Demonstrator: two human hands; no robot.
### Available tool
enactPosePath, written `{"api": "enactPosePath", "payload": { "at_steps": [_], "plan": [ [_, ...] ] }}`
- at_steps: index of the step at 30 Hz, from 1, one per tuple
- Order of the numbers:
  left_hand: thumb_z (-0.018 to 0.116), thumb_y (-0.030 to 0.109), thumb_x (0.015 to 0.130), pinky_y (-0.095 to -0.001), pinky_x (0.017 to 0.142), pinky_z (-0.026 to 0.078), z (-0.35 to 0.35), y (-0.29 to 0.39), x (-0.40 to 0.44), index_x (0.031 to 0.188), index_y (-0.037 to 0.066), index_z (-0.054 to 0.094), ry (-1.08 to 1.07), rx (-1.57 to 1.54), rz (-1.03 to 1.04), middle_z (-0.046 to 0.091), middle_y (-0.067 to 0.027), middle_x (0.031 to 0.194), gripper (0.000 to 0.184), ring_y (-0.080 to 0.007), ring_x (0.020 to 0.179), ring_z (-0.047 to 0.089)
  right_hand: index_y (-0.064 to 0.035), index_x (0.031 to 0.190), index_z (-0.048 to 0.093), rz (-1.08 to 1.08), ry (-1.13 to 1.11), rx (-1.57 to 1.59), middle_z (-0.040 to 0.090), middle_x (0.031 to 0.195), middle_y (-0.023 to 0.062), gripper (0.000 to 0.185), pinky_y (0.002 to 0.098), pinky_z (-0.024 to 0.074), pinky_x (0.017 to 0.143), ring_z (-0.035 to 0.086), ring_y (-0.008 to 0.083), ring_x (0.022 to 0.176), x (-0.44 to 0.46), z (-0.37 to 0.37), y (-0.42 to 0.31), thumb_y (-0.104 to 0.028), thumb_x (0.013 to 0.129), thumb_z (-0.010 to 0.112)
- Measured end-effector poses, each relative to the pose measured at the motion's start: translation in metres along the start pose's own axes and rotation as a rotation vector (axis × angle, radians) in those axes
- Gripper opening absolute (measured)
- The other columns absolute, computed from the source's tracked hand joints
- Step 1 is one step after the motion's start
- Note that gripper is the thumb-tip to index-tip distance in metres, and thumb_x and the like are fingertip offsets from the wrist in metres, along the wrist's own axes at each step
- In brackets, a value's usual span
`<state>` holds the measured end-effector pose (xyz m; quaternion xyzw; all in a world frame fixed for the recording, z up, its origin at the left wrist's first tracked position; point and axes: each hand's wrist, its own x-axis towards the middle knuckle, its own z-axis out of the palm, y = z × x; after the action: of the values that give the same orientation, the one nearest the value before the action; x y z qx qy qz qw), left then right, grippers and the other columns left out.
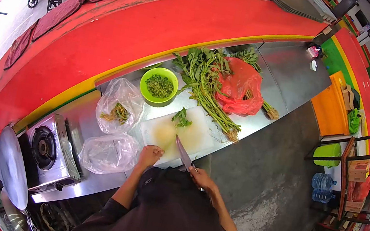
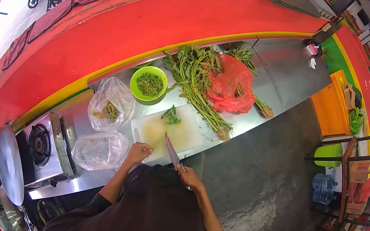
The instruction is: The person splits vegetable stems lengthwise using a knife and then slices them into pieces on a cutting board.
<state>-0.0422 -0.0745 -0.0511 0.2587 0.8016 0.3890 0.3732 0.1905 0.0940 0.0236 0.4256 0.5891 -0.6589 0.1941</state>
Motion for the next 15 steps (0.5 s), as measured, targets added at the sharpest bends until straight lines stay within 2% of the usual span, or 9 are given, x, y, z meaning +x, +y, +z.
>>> {"api": "enactPosePath", "payload": {
  "at_steps": [2,4,5,7,8,10,11,13,15],
  "plan": [
    [0.069,0.023,0.088,-0.0294,0.064,0.056,0.001,-0.004,0.001,0.094,0.004,0.075,-0.005,-0.004,0.009,0.074,-0.0074,0.078,0.02,-0.0156,0.064,0.072,-0.0089,0.082,0.055,0.004,-0.021,0.009,0.048,0.064,-0.0005,0.049,0.0285,0.0359,0.043,0.044,0.0087,0.049,0.0,-0.001,-0.002,-0.053,0.1,0.046],
    [0.068,0.022,0.088,-0.0294,0.064,0.056,0.001,-0.005,0.001,0.094,0.003,0.075,-0.003,-0.032,0.024,0.074,-0.0077,0.078,0.02,-0.0151,0.064,0.072,-0.0051,0.082,0.055,0.049,-0.046,-0.012,0.052,0.066,0.0033,0.051,0.0334,0.0439,0.051,0.052,0.0134,0.057,0.002,-0.003,-0.003,-0.052,0.101,0.046],
    [0.068,0.022,0.088,-0.0294,0.064,0.056,0.0,-0.005,0.001,0.094,0.003,0.075,-0.003,-0.031,0.024,0.074,-0.0077,0.078,0.02,-0.0151,0.064,0.072,-0.0051,0.082,0.055,0.048,-0.047,-0.012,0.052,0.066,0.0033,0.051,0.0334,0.0439,0.051,0.052,0.0134,0.057,0.003,-0.002,-0.003,-0.052,0.101,0.046],
    [0.068,0.02,0.088,-0.0289,0.063,0.056,-0.001,-0.004,0.001,0.093,0.002,0.074,-0.017,-0.046,0.029,0.074,-0.0076,0.077,0.02,-0.0146,0.064,0.071,-0.0046,0.085,0.054,-0.171,0.102,-0.193,0.052,0.064,0.006,0.048,0.0355,0.0438,0.049,0.051,0.0169,0.052,0.007,0.002,0.003,-0.05,0.1,0.048],
    [0.068,0.02,0.088,-0.0289,0.063,0.056,-0.001,-0.004,0.001,0.093,0.002,0.074,-0.019,-0.046,0.03,0.074,-0.0076,0.077,0.02,-0.0146,0.064,0.071,-0.0046,0.085,0.054,-0.17,0.104,-0.192,0.052,0.064,0.006,0.048,0.0355,0.0438,0.049,0.051,0.0169,0.052,0.015,0.003,0.013,-0.05,0.1,0.048],
    [0.068,0.019,0.089,-0.0284,0.062,0.056,-0.002,-0.007,0.002,0.094,0.0,0.073,-0.036,-0.098,0.061,0.073,-0.0082,0.076,0.021,-0.0141,0.063,0.07,0.0013,0.093,0.058,-0.225,0.217,-0.43,0.064,0.08,0.0201,0.049,0.0458,0.0501,0.068,0.064,0.0337,0.071,0.023,0.007,0.019,-0.045,0.101,0.046],
    [0.068,0.019,0.089,-0.0284,0.062,0.056,-0.002,-0.009,0.002,0.094,0.0,0.073,-0.039,-0.099,0.062,0.073,-0.0082,0.076,0.021,-0.0141,0.063,0.07,0.0013,0.093,0.058,-0.224,0.219,-0.429,0.064,0.08,0.0201,0.049,0.0458,0.0501,0.068,0.064,0.0337,0.071,0.02,0.008,0.017,-0.045,0.101,0.046],
    [0.069,0.018,0.089,-0.0274,0.063,0.056,-0.002,-0.011,0.001,0.096,-0.005,0.072,-0.073,-0.227,0.032,0.073,-0.0101,0.078,0.025,-0.0136,0.065,0.069,0.0034,0.102,0.06,-0.116,0.299,-0.539,0.066,0.1,0.0303,0.051,0.0527,0.0475,0.085,0.063,0.0481,0.094,0.015,0.013,0.012,-0.045,0.101,0.044],
    [0.07,0.018,0.089,-0.0273,0.064,0.056,-0.002,-0.012,0.0,0.097,-0.006,0.072,-0.075,-0.257,0.01,0.072,-0.0102,0.079,0.025,-0.0138,0.067,0.069,0.0028,0.101,0.059,-0.116,0.315,-0.556,0.065,0.1,0.0319,0.05,0.0557,0.0466,0.085,0.061,0.0507,0.095,0.011,0.016,0.006,-0.045,0.101,0.043]
  ]
}}
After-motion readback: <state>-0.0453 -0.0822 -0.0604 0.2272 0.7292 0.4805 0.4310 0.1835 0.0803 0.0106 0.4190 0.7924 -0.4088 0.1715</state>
